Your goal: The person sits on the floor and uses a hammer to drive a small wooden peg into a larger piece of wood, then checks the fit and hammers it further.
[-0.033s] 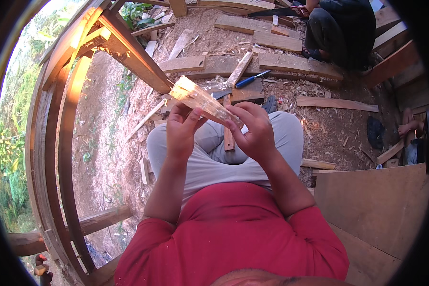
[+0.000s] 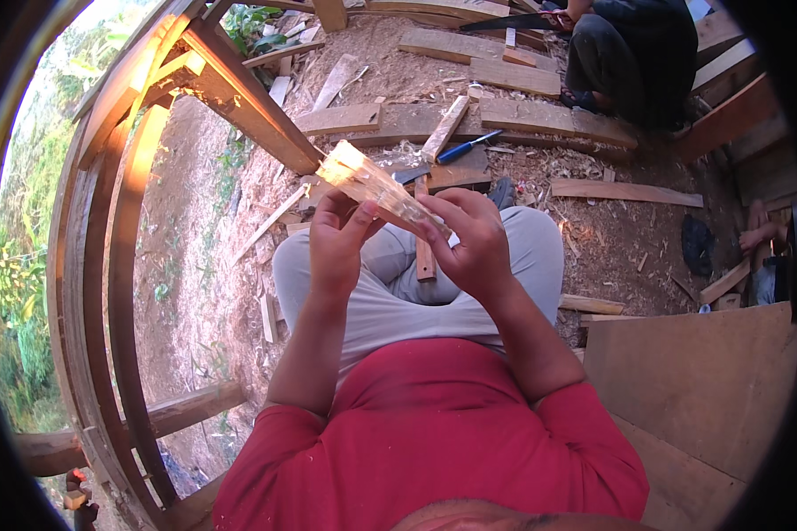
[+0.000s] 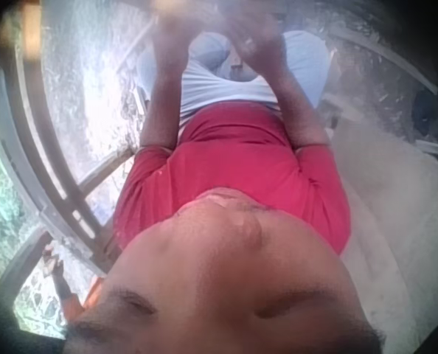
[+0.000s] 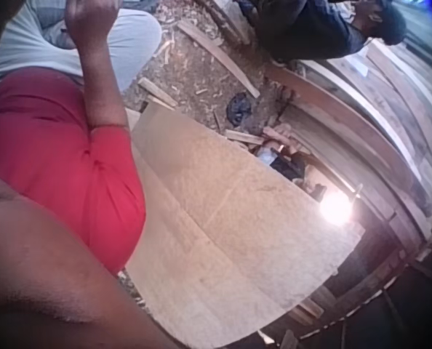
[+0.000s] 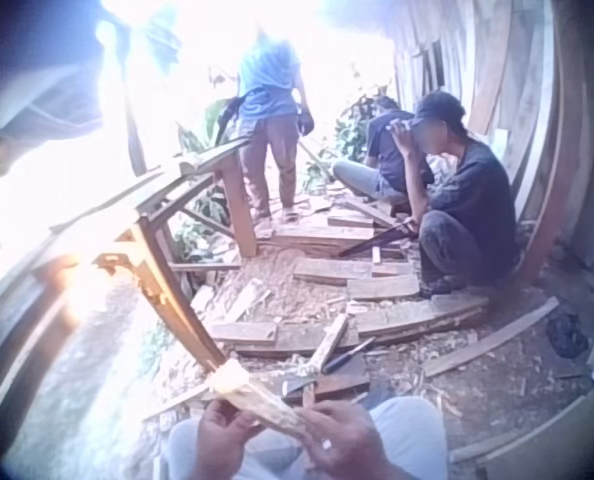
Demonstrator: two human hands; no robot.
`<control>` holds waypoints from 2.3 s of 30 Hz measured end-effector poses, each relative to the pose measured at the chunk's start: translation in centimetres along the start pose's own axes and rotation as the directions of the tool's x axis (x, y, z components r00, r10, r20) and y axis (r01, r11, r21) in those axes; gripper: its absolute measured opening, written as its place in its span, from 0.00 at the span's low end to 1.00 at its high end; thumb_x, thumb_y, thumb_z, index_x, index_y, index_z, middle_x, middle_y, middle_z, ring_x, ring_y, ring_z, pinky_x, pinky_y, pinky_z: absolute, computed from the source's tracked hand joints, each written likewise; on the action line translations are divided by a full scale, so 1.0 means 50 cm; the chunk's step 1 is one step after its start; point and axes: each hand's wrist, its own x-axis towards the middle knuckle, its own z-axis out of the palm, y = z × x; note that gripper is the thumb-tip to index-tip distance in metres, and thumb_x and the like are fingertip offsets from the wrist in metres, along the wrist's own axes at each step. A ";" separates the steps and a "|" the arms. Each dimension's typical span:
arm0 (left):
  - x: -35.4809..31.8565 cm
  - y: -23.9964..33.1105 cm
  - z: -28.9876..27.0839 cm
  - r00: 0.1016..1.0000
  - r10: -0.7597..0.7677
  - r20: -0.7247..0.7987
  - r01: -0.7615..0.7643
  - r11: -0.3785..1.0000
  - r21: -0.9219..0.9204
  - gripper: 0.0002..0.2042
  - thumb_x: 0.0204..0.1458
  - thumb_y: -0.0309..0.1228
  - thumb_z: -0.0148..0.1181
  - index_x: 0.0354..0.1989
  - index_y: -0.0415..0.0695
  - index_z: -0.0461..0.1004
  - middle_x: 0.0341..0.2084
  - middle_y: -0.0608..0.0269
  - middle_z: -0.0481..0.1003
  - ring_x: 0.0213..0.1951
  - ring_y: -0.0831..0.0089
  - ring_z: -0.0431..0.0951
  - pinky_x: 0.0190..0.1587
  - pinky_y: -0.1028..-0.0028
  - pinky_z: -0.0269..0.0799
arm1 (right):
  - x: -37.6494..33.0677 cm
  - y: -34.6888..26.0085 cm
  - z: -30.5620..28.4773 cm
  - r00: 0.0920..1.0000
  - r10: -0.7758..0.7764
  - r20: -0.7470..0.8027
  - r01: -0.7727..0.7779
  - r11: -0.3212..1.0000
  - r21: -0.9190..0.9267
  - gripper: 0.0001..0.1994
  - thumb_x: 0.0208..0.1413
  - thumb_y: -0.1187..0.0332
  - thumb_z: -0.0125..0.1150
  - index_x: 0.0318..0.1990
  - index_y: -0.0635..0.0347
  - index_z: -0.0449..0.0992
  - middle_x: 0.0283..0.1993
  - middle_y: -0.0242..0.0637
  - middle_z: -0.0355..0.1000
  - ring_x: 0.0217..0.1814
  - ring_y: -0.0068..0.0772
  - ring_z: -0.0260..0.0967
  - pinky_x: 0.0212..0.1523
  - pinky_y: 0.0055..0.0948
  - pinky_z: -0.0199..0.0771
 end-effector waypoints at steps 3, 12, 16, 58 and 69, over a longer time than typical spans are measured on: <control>-0.003 -0.005 0.005 0.999 0.028 0.036 -0.029 0.999 0.043 0.17 0.64 0.26 0.68 0.57 0.36 0.72 0.47 0.55 0.82 0.50 0.68 0.84 0.56 0.65 0.84 | 0.014 -0.003 -0.001 0.998 -0.058 0.007 0.059 0.997 -0.051 0.11 0.57 0.66 0.73 0.47 0.56 0.87 0.40 0.35 0.80 0.43 0.41 0.79 0.49 0.42 0.74; 0.000 -0.010 0.004 0.997 0.027 0.078 -0.037 0.992 0.124 0.19 0.63 0.27 0.70 0.58 0.32 0.71 0.47 0.53 0.82 0.48 0.69 0.85 0.52 0.68 0.85 | 0.017 -0.003 -0.012 0.984 -0.170 0.053 0.176 0.978 -0.115 0.09 0.51 0.67 0.76 0.40 0.54 0.88 0.38 0.32 0.82 0.40 0.38 0.80 0.45 0.40 0.76; 0.002 -0.009 0.006 0.996 -0.037 0.086 0.025 0.991 0.133 0.21 0.63 0.28 0.70 0.60 0.31 0.71 0.49 0.52 0.81 0.49 0.68 0.84 0.51 0.68 0.86 | 0.021 0.004 -0.017 0.974 -0.196 0.113 0.207 0.974 -0.095 0.10 0.49 0.69 0.76 0.40 0.55 0.86 0.39 0.33 0.82 0.40 0.40 0.81 0.44 0.40 0.78; 0.004 -0.093 -0.052 0.864 -0.427 0.266 0.451 0.892 -0.033 0.21 0.70 0.28 0.58 0.69 0.41 0.64 0.60 0.56 0.75 0.57 0.67 0.80 0.55 0.63 0.82 | -0.024 0.032 0.017 0.944 -0.021 0.331 0.013 1.000 0.025 0.06 0.61 0.68 0.63 0.41 0.58 0.74 0.38 0.42 0.74 0.43 0.50 0.76 0.44 0.46 0.78; -0.012 -0.098 -0.022 0.916 -0.379 0.130 0.388 0.919 -0.061 0.20 0.71 0.29 0.55 0.68 0.43 0.64 0.58 0.58 0.76 0.57 0.66 0.80 0.54 0.62 0.83 | -0.028 0.036 0.017 0.942 0.008 0.337 -0.037 0.996 0.081 0.06 0.63 0.68 0.61 0.42 0.59 0.74 0.40 0.44 0.73 0.45 0.54 0.76 0.45 0.48 0.78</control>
